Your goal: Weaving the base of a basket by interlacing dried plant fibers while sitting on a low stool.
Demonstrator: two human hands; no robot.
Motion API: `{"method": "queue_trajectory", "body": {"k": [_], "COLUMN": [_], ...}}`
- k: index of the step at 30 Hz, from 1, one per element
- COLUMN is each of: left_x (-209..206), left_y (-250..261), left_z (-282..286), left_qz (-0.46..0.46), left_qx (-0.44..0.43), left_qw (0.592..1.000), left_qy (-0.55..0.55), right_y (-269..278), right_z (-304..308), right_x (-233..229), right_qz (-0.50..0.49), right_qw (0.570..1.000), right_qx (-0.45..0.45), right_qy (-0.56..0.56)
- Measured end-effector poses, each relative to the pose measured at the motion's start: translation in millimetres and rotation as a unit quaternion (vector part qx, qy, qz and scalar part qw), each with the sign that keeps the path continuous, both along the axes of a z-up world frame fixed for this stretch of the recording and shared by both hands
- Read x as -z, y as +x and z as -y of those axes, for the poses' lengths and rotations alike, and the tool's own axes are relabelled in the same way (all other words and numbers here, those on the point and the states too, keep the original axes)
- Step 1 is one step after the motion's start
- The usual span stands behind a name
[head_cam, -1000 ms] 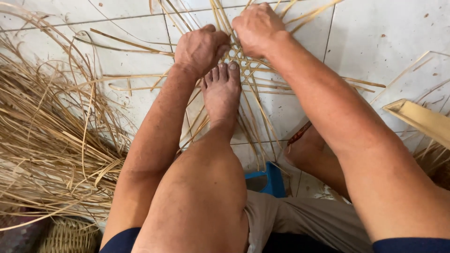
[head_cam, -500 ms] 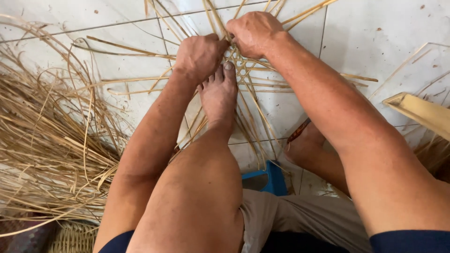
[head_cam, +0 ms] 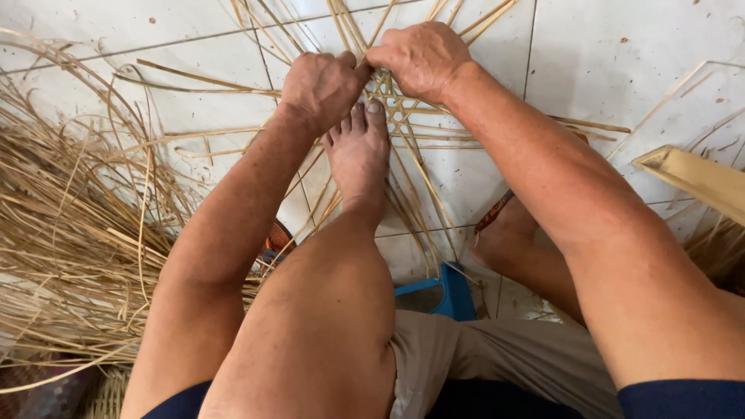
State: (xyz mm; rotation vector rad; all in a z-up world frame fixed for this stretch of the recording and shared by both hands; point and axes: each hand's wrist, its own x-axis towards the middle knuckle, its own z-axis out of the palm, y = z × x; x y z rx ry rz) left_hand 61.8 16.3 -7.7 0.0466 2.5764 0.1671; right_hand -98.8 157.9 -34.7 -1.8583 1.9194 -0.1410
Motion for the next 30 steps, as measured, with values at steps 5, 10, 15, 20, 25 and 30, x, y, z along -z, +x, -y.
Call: {"method": "queue_trajectory", "body": {"k": [5, 10, 15, 20, 25, 30], "left_x": [22, 42, 49, 47, 43, 37], "left_y": [9, 9, 23, 22, 12, 1], "left_z": [1, -8, -7, 5, 7, 4], "left_qz": [-0.064, -0.118, -0.243, -0.401, -0.242, -0.160], "left_qx": [0.000, -0.084, -0.114, -0.027, 0.041, 0.035], "left_qw": [0.998, 0.988, 0.961, 0.915, 0.969, 0.987], "left_qy": [-0.004, 0.046, 0.064, 0.028, -0.024, -0.009], "right_y": [2, 15, 7, 1, 1, 2], "right_z": [17, 43, 35, 28, 24, 21], "right_x": [-15, -21, -25, -25, -25, -27], "right_qz": [-0.036, 0.045, 0.015, 0.005, -0.017, -0.042], "right_qw": [0.994, 0.958, 0.988, 0.991, 0.986, 0.983], "right_qx": [-0.032, 0.188, -0.002, -0.008, 0.012, 0.019], "right_qy": [0.101, 0.212, 0.156, 0.131, 0.166, 0.176]}}
